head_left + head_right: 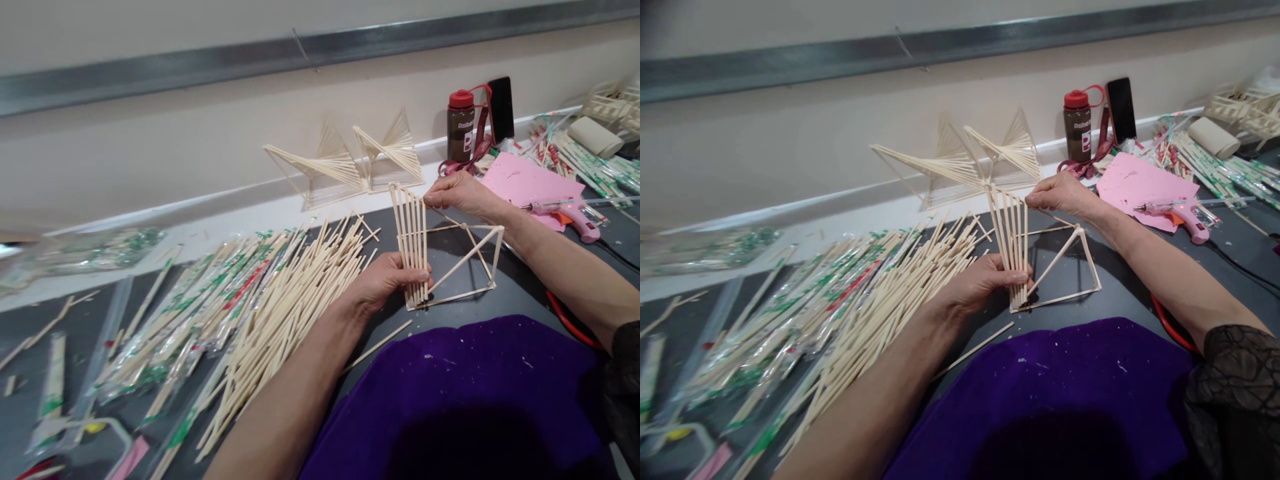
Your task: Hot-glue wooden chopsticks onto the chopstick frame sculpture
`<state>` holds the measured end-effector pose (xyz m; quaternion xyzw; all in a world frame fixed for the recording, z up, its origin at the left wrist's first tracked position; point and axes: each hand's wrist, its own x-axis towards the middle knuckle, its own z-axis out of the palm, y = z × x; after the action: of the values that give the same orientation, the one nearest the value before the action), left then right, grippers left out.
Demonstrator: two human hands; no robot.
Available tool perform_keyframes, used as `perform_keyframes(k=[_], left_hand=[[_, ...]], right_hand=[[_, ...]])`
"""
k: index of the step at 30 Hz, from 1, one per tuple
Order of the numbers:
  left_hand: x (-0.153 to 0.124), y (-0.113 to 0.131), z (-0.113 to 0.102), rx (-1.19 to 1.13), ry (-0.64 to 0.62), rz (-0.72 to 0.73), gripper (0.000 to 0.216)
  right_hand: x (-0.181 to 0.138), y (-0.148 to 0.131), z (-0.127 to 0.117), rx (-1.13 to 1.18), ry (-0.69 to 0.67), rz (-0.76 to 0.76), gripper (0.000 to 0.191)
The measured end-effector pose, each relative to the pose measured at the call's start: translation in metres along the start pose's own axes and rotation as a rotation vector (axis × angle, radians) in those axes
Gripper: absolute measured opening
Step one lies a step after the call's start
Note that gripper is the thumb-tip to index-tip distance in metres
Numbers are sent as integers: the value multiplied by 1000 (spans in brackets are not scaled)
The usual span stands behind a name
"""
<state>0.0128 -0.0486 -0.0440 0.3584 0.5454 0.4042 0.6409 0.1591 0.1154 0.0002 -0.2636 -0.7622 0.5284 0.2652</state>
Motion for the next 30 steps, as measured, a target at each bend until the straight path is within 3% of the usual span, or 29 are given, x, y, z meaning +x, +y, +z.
perform_keyframes(k=[8, 14, 19, 30], left_hand=[[0, 0, 0, 1, -13, 5, 29], [0, 0, 1, -5, 14, -4, 29], [1, 0, 0, -1, -2, 14, 28], [0, 0, 1, -1, -19, 18, 28]], right_hand=[[1, 6, 0, 19, 0, -37, 13], [1, 9, -4, 20, -76, -92, 18], [-1, 10, -1, 103, -18, -96, 10], [-3, 5, 1, -16, 58, -112, 6]])
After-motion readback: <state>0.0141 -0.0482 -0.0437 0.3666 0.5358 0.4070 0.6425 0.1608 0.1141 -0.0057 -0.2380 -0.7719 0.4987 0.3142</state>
